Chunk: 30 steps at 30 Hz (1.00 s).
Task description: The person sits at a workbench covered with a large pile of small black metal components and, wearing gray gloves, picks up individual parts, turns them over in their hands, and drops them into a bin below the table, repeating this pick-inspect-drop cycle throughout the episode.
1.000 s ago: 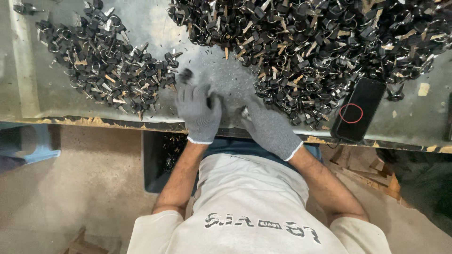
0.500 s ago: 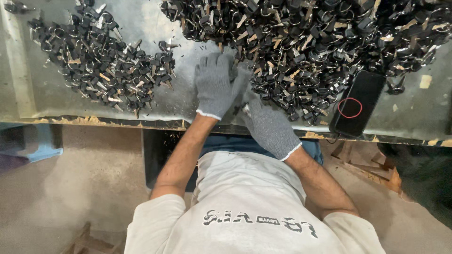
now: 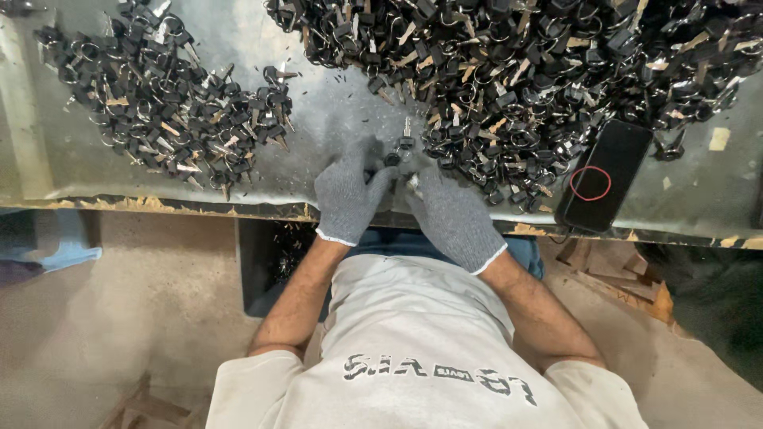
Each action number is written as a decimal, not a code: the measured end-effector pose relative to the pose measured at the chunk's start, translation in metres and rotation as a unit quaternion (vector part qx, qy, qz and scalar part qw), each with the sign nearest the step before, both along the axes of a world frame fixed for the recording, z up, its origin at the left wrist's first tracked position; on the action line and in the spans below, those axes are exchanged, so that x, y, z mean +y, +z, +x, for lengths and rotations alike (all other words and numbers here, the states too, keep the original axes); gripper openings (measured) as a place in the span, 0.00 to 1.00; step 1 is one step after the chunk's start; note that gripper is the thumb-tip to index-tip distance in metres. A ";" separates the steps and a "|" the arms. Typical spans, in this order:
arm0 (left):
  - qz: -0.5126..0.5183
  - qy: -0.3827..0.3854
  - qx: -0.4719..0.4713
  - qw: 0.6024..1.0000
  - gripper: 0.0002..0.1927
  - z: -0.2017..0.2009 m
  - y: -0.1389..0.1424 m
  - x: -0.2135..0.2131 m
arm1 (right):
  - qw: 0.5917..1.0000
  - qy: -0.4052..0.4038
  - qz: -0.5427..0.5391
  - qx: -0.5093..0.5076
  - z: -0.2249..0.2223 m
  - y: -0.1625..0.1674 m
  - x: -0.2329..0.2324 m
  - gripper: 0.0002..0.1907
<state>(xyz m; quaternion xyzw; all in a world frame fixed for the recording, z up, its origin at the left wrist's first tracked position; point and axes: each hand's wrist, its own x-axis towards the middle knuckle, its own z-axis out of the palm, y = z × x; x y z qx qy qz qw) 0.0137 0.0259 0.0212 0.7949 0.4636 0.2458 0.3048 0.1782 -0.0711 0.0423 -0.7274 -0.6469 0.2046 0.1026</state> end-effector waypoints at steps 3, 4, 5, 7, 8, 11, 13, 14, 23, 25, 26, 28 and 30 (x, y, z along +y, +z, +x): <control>0.067 -0.042 0.017 0.997 0.12 -0.002 0.000 -0.004 | 0.997 -0.004 0.022 0.080 0.003 0.002 0.012 0.25; 0.073 -0.047 0.026 0.996 0.12 -0.002 -0.002 -0.005 | 0.996 0.016 0.048 0.076 0.004 0.002 0.016 0.26; 0.080 -0.054 0.035 0.995 0.11 -0.002 -0.004 -0.005 | 0.994 0.036 0.075 0.073 0.003 0.002 0.019 0.27; 0.095 -0.071 0.047 0.992 0.10 -0.002 -0.011 -0.006 | 0.996 0.041 0.083 0.012 -0.001 -0.002 0.021 0.25; 0.105 -0.082 0.049 0.990 0.09 -0.001 -0.014 -0.005 | 0.996 0.026 0.065 -0.046 -0.007 -0.005 0.020 0.23; 0.125 -0.117 0.073 0.983 0.12 0.000 -0.021 -0.005 | 0.994 -0.014 0.023 -0.107 -0.023 -0.013 0.020 0.13; 0.149 -0.133 0.082 0.976 0.16 0.000 -0.021 -0.003 | 0.993 -0.023 -0.001 -0.119 -0.026 -0.014 0.023 0.10; 0.165 -0.141 0.083 0.973 0.17 0.000 -0.021 -0.003 | 0.991 -0.023 -0.017 -0.129 -0.024 -0.012 0.025 0.10; 0.107 -0.106 0.053 0.987 0.11 -0.002 -0.021 -0.004 | 0.999 0.018 0.016 -0.045 -0.004 0.007 0.019 0.30; 0.118 -0.111 0.063 0.985 0.11 -0.002 -0.022 -0.007 | 0.994 0.025 0.013 -0.104 -0.010 0.003 0.019 0.23; 0.127 -0.117 0.058 0.983 0.12 -0.002 -0.022 -0.007 | 0.995 0.034 0.018 -0.096 -0.010 0.001 0.021 0.17; 0.127 -0.113 0.030 0.985 0.13 -0.002 -0.020 -0.006 | 0.998 0.030 -0.011 -0.057 -0.007 -0.001 0.026 0.12; 0.111 -0.096 -0.012 0.989 0.13 -0.003 -0.017 -0.004 | 0.997 0.004 -0.074 0.008 -0.001 0.001 0.028 0.17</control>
